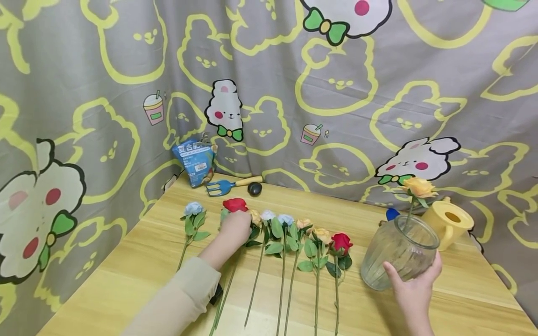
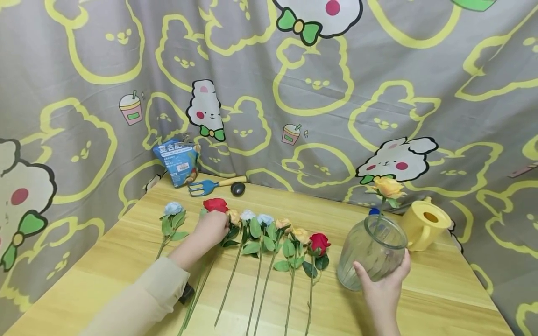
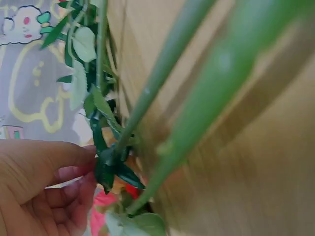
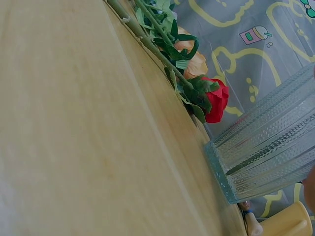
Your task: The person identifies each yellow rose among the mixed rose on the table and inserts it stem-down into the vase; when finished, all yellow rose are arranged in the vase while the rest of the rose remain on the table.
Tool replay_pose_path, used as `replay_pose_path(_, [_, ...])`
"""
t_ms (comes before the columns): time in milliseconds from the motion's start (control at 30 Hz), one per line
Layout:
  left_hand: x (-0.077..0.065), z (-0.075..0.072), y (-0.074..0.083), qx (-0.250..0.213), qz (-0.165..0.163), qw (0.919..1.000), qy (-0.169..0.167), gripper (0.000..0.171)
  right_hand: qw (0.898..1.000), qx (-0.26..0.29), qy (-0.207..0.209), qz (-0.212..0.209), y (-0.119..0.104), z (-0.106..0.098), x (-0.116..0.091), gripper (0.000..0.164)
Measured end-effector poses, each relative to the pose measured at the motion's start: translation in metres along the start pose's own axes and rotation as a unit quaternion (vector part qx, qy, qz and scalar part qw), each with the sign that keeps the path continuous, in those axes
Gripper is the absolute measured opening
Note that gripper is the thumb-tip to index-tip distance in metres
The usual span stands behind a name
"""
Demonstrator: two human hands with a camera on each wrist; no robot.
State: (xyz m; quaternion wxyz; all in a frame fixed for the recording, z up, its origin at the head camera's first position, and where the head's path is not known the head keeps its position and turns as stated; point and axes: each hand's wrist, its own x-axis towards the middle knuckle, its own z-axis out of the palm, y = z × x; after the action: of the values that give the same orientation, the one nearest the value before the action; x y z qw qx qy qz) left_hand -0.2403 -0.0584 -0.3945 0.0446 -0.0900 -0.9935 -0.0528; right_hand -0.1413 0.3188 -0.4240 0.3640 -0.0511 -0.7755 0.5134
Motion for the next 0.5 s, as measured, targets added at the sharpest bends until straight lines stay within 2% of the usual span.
replay_pose_path(200, [-0.001, 0.006, -0.001, -0.028, -0.002, 0.9996, -0.001, 0.017, 1.0, -0.005, 0.0, 0.006, -0.004, -0.001, 0.0, 0.106])
replay_pose_path(367, [-0.001, 0.01, -0.003, -0.043, -0.015, 0.999, -0.003, 0.015, 1.0, -0.012, -0.004, 0.016, -0.005, 0.0, 0.0, 0.106])
replay_pose_path(500, [-0.002, 0.011, -0.003, -0.049, -0.028, 0.9984, -0.008, 0.012, 1.0, -0.005, -0.006, 0.006, -0.005, 0.001, -0.001, 0.106])
